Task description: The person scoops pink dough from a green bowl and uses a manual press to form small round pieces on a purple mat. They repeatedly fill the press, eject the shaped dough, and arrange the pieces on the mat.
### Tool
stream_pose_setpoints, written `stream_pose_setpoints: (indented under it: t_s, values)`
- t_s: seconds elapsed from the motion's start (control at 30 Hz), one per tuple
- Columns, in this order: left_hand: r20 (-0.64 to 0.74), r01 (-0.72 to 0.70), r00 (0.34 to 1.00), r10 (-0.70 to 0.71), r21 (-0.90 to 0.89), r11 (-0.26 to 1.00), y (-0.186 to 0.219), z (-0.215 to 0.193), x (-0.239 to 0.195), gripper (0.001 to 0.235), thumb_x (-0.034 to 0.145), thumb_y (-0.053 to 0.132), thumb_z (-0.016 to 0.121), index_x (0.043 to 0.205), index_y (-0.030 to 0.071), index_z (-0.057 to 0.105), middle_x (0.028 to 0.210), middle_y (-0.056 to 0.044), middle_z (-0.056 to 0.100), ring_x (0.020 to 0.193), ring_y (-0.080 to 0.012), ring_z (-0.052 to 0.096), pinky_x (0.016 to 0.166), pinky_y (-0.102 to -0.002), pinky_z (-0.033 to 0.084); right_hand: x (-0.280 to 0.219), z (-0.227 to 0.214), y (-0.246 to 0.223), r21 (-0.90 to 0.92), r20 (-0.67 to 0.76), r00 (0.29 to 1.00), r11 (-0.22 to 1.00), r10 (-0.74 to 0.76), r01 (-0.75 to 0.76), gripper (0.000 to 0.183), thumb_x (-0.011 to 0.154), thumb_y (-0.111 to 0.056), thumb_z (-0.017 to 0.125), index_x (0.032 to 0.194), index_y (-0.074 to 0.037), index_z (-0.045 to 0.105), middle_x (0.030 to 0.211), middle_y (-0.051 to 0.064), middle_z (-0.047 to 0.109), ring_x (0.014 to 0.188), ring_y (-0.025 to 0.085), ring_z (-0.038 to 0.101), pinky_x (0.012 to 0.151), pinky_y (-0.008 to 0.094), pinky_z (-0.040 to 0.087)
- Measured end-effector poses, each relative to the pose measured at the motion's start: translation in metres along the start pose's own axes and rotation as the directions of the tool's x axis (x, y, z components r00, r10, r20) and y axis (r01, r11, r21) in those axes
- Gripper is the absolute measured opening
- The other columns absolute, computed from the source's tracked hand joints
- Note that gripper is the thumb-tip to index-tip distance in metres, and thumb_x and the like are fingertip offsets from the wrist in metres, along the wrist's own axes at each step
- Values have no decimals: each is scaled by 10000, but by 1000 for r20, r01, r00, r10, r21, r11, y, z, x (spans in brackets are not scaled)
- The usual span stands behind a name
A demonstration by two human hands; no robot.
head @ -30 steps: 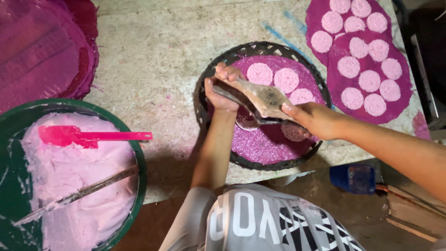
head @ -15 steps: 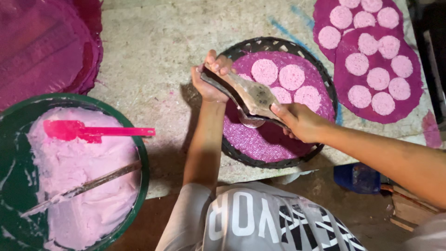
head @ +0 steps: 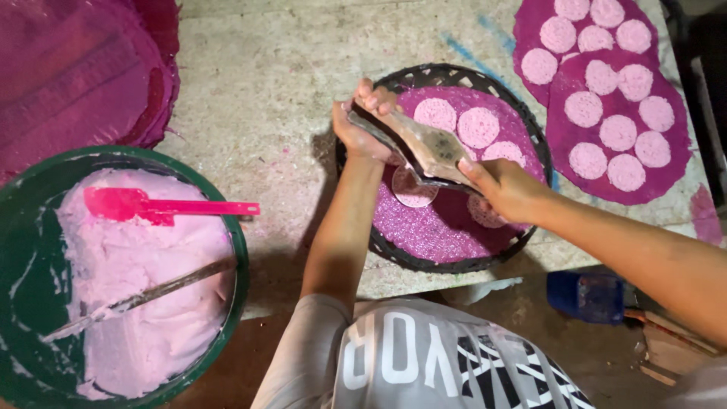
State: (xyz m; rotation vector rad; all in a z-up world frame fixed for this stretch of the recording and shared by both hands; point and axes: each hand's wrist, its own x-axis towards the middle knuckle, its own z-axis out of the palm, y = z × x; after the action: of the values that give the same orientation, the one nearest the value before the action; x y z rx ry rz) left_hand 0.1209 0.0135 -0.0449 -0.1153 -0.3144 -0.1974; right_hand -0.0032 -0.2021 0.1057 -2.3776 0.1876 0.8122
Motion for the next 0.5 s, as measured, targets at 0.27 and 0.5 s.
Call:
stream_pose_setpoints:
  t_s: [0.27, 0.5]
  values:
    - [-46, 53, 998, -40, 332, 942, 24, 31, 0, 489, 941, 526, 470, 1078, 78, 613, 1082, -71, 607, 1070, -250, 594, 953, -420, 504, 13, 28, 28, 238, -113, 968, 939, -226, 247, 601, 1055, -536, 438, 1120, 21, 654, 714, 105, 547, 590, 209, 522, 546, 399, 417]
    - [-255, 186, 913, -318, 955, -232, 9, 84, -71, 933, 663, 149, 785, 1517, 87, 416, 1425, -136, 548, 1294, -316, 492, 1089, -490, 420, -35, 75, 85, 585, -505, 702, 398, -503, 706, 801, 996, -734, 486, 1316, -7, 590, 1025, 55, 633, 822, 137, 556, 672, 290, 454]
